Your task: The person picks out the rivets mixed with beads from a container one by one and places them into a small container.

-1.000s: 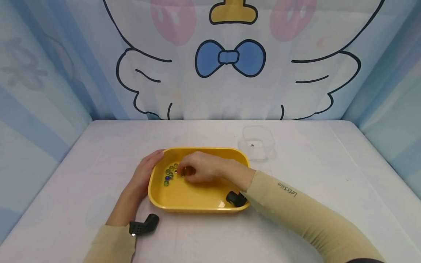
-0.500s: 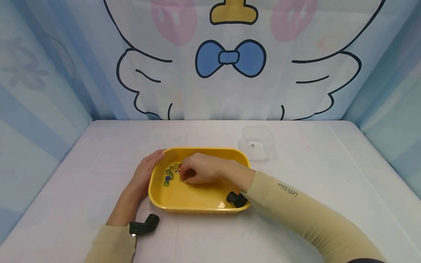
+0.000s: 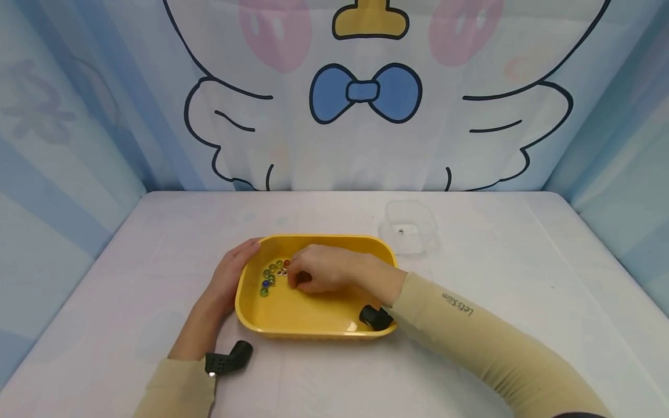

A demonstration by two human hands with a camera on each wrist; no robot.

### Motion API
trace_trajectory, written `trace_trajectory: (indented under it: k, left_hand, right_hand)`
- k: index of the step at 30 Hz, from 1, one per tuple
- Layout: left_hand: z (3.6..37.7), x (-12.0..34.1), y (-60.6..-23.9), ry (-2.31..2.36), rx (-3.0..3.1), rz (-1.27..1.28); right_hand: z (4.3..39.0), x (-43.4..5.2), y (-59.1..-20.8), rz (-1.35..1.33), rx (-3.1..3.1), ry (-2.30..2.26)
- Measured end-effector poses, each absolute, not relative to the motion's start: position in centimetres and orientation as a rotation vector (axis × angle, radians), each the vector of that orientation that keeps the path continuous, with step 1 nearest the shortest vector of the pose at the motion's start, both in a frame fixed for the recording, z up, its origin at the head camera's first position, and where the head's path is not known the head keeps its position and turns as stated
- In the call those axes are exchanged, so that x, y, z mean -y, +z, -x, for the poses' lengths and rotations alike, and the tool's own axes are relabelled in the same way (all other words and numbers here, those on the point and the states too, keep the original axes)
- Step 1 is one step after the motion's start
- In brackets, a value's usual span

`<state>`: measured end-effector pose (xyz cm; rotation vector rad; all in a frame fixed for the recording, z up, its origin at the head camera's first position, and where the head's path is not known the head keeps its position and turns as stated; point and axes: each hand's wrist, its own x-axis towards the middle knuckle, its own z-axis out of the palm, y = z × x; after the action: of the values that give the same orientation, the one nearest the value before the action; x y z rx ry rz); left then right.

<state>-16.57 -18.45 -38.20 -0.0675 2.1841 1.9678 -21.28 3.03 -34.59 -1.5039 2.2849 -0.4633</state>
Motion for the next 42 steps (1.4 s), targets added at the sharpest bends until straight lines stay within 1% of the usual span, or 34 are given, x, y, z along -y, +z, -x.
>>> trace_trajectory:
  k: [20,35,42]
  left_hand:
    - [16.8,18.3,-38.3,1.971,-2.185,0.039]
    - [16.6,18.5,-38.2,1.972,-2.172,0.061]
    - [16.6,18.5,-38.3,1.976,-2.176,0.053]
  right_hand:
    - [21.2,-3.6,-34.3,1.481,-2.344,-0.543]
    - [20.9,-4.1,-33.6,1.346,-2.372,-0.710]
    - [20.9,-4.4,-33.3,1.326,-2.397,-0.735]
